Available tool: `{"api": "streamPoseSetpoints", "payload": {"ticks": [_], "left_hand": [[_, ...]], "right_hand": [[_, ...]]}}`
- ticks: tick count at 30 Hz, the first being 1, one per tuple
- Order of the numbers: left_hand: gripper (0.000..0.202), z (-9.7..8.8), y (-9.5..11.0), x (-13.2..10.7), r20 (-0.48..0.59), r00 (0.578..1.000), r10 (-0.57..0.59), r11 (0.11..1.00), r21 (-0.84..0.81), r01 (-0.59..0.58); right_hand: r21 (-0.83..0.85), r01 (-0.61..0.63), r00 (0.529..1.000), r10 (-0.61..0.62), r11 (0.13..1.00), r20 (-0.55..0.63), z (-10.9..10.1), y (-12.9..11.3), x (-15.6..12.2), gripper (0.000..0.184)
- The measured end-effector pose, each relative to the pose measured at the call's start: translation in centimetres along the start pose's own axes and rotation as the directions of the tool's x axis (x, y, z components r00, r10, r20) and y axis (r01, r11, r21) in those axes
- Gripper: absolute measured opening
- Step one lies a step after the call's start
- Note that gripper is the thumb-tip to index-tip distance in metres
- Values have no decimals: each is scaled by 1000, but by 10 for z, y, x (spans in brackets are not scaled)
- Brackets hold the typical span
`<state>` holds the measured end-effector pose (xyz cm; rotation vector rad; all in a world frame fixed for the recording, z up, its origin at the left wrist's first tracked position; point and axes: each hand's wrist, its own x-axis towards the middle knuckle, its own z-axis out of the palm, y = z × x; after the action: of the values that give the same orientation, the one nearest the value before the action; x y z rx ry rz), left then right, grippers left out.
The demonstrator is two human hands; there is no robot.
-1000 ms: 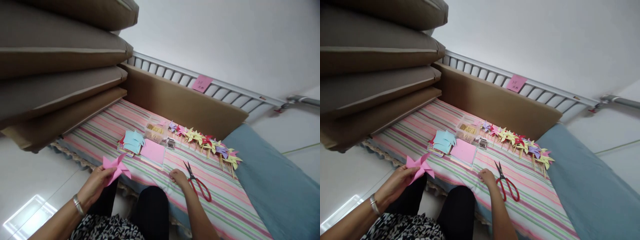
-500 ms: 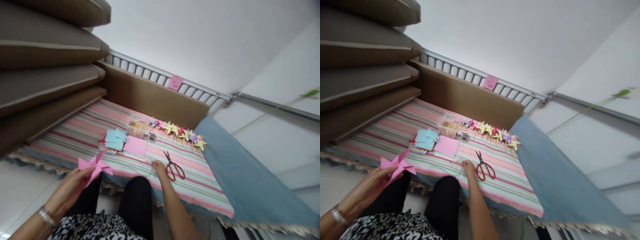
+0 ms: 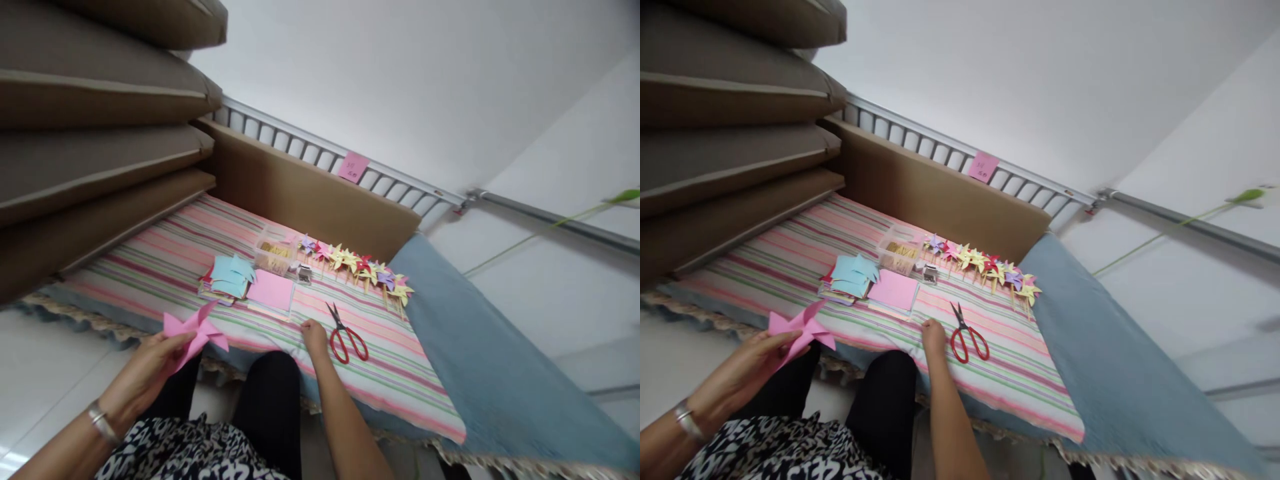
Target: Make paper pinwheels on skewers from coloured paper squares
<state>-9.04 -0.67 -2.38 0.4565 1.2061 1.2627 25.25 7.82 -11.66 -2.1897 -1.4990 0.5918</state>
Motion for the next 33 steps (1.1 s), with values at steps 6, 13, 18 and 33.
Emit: {"api": "streamPoseSetpoints", "payload": {"ticks": [6,13,18,33], "left_hand": [[26,-1,3,-5,69,996,55,996,-70,-50],[27,6,8,-16,76,994,72,997,-47,-68],[26,10,12,-26,118,983,138,990,-16,-137],[29,32,8,-50,244,950,196,976,43,-212]], "right_hand": [[119,96,995,-95,988,-12,-10,-31,-13,16],[438,369,914,-406,819,-11,-29,-128,-91,9],[561,531,793,-606,635,-63,-49,-177,-156,8],[609,464,814,-581,643,-7,-40,-182,-178,8]]}}
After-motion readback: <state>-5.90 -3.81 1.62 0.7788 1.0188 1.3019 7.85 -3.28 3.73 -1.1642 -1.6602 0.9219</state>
